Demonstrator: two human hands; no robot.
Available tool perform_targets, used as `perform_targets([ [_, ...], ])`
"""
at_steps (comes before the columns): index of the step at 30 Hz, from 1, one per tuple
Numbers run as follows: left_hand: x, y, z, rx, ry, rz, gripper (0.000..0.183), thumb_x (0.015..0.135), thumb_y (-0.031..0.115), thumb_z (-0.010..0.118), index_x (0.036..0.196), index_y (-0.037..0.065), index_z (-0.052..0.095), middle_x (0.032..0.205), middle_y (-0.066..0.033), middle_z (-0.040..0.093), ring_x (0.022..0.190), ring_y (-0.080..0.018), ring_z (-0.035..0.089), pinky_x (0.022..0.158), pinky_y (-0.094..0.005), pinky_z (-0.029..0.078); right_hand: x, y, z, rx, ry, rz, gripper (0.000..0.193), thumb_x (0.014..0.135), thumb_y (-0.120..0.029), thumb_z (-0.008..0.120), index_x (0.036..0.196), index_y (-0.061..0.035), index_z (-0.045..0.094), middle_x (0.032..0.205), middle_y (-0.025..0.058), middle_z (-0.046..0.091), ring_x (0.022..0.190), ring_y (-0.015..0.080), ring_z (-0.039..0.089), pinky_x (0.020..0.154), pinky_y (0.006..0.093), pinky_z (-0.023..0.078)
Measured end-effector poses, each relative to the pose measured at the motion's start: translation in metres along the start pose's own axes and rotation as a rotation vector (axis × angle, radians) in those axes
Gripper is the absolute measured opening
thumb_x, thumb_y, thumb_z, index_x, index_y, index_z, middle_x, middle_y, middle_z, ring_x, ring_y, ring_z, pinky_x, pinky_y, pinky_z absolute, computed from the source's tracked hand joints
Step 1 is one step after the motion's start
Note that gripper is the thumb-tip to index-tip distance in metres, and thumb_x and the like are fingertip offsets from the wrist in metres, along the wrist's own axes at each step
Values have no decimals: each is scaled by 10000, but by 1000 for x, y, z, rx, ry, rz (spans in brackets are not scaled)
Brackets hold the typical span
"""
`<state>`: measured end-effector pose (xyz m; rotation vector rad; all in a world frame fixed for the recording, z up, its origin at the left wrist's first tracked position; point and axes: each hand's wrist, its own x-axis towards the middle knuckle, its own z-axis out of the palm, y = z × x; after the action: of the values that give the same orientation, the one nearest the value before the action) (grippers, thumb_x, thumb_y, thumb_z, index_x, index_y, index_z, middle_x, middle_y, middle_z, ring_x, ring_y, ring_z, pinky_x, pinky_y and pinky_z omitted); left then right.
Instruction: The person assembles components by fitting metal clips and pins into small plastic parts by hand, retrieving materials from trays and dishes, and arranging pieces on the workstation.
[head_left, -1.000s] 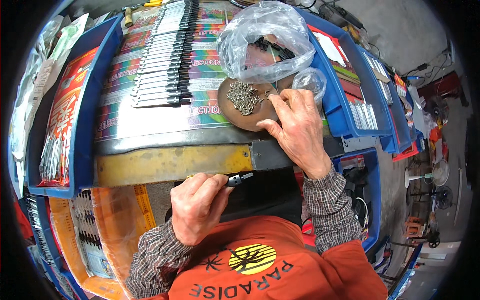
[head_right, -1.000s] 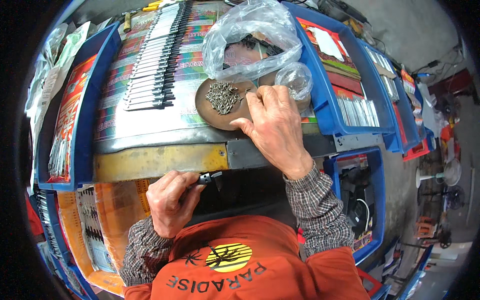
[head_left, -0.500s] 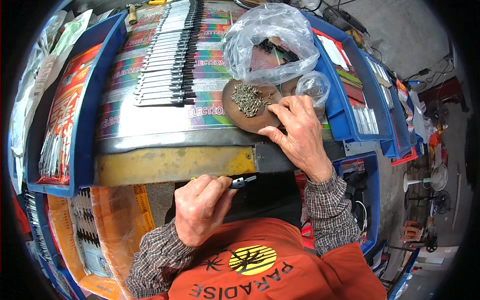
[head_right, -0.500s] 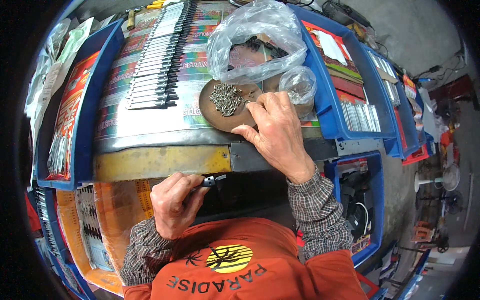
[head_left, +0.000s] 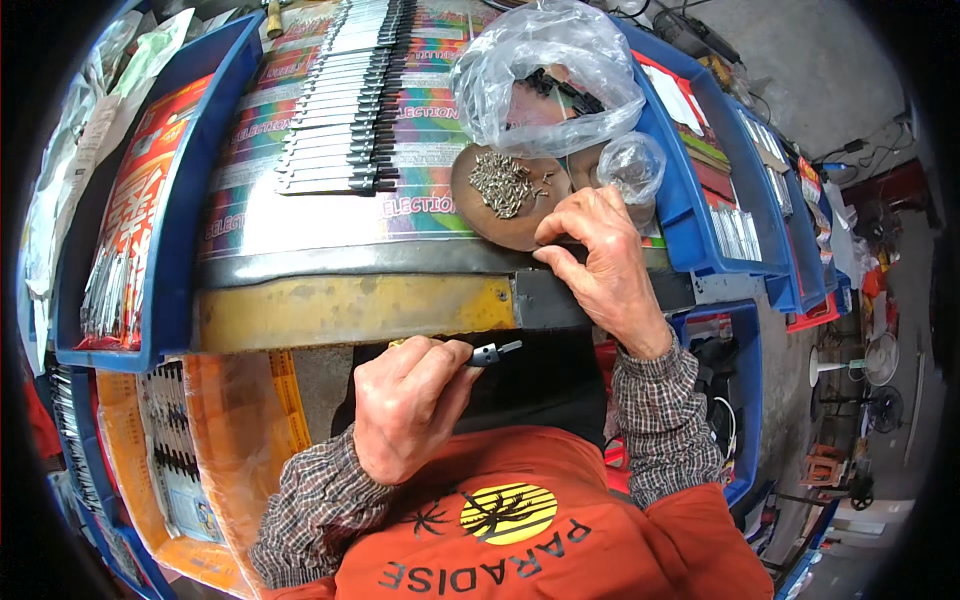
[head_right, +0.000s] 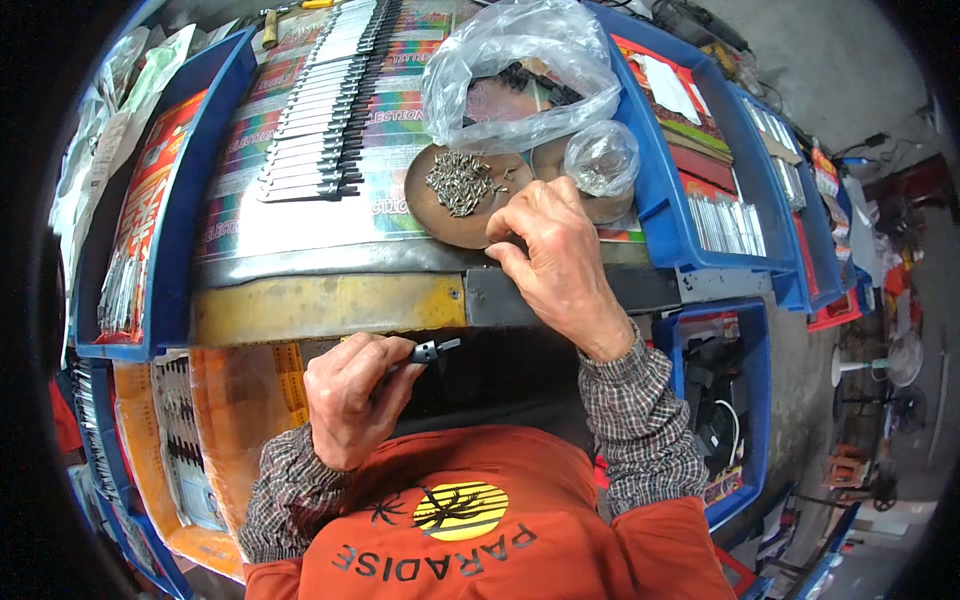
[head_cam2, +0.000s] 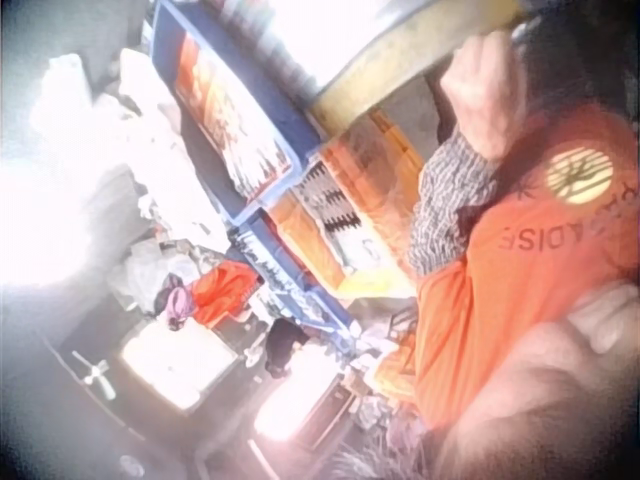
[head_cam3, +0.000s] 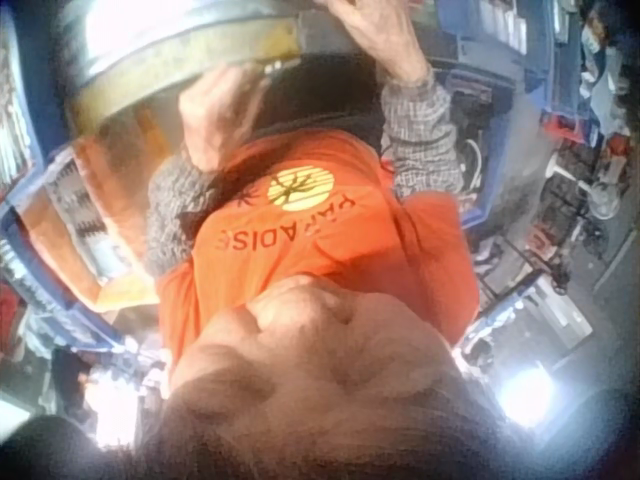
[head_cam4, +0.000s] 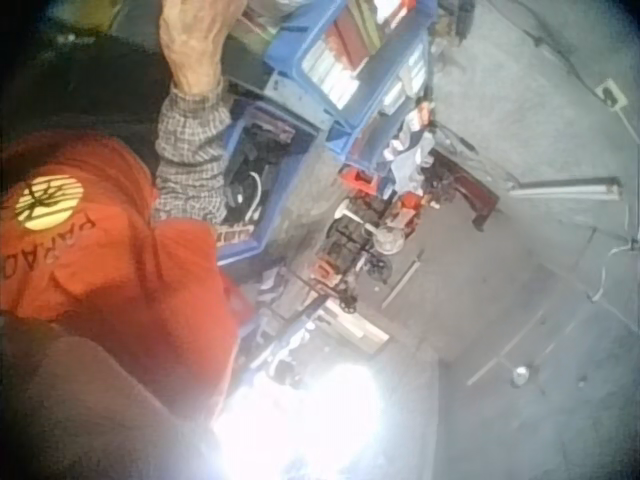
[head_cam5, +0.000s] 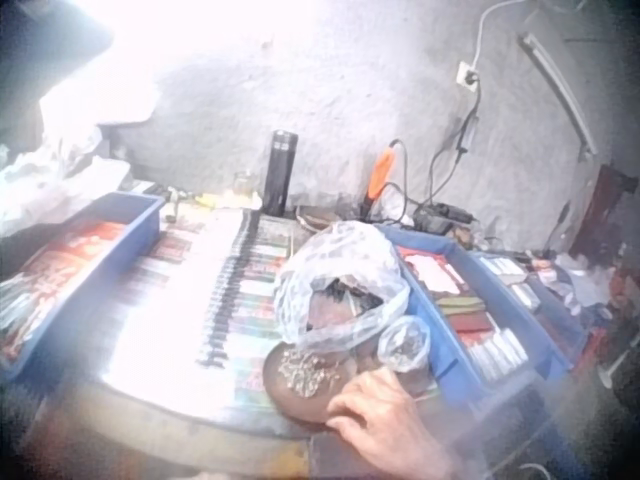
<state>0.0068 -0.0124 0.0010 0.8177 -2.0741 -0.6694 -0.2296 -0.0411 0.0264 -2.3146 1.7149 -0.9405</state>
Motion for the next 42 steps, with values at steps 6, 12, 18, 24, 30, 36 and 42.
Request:
perform_targets([
  [6, 2, 0, 0, -24, 34, -9, 198, 700, -30, 725, 867, 21, 632, 709, -99, 590, 573, -239, 574, 515, -327, 445, -1, -2, -2, 2, 27, -11, 96, 727, 12, 684, 791, -9, 615, 747, 65, 562, 756, 214, 527, 687, 321, 428],
  [12, -2, 1, 1, -25, 16, -47, 202, 694, -27, 730, 865, 23, 633, 693, -94, 581, 566, -230, 568, 510, -326, 438, -23, -33, 2, 313, 17, 58, 103, 745, 20, 677, 819, -2, 609, 742, 77, 572, 676, 203, 547, 599, 321, 439],
  [18, -2, 8, 1, -15, -18, -51, 217, 683, -20, 733, 870, 30, 634, 688, -87, 576, 563, -226, 563, 510, -324, 435, -42, -51, 8, 534, -44, -46, 128, 766, 14, 693, 853, -14, 604, 824, 64, 622, 745, 195, 555, 632, 310, 460],
  [24, -3, 13, 2, 16, -20, -5, 241, 677, -12, 729, 881, 31, 606, 693, -85, 551, 589, -258, 569, 520, -359, 449, -47, -52, 8, 640, -94, 27, 107, 785, 5, 683, 860, -6, 609, 845, 69, 628, 751, 187, 561, 640, 295, 462],
  [30, -5, 13, 6, 65, -6, 42, 244, 674, 1, 732, 884, 33, 610, 690, -78, 550, 590, -248, 571, 515, -351, 456, -53, -56, 9, 692, -112, 174, 84, 802, 5, 673, 864, 4, 617, 841, 73, 621, 710, 166, 565, 631, 276, 465],
  [36, -4, 14, 7, 126, 8, 86, 235, 681, 14, 727, 884, 32, 611, 695, -73, 548, 588, -239, 571, 506, -347, 461, -56, -57, 8, 559, -77, 124, 95, 785, 12, 683, 866, 5, 635, 864, 99, 651, 763, 174, 622, 674, 281, 495],
  [42, -6, 9, 10, 149, 22, 102, 232, 686, 23, 722, 890, 32, 613, 703, -67, 545, 585, -238, 566, 511, -342, 464, -58, -62, 20, 251, 125, -160, 164, 735, 37, 697, 870, -7, 616, 821, 111, 644, 718, 265, 641, 634, 336, 523],
])
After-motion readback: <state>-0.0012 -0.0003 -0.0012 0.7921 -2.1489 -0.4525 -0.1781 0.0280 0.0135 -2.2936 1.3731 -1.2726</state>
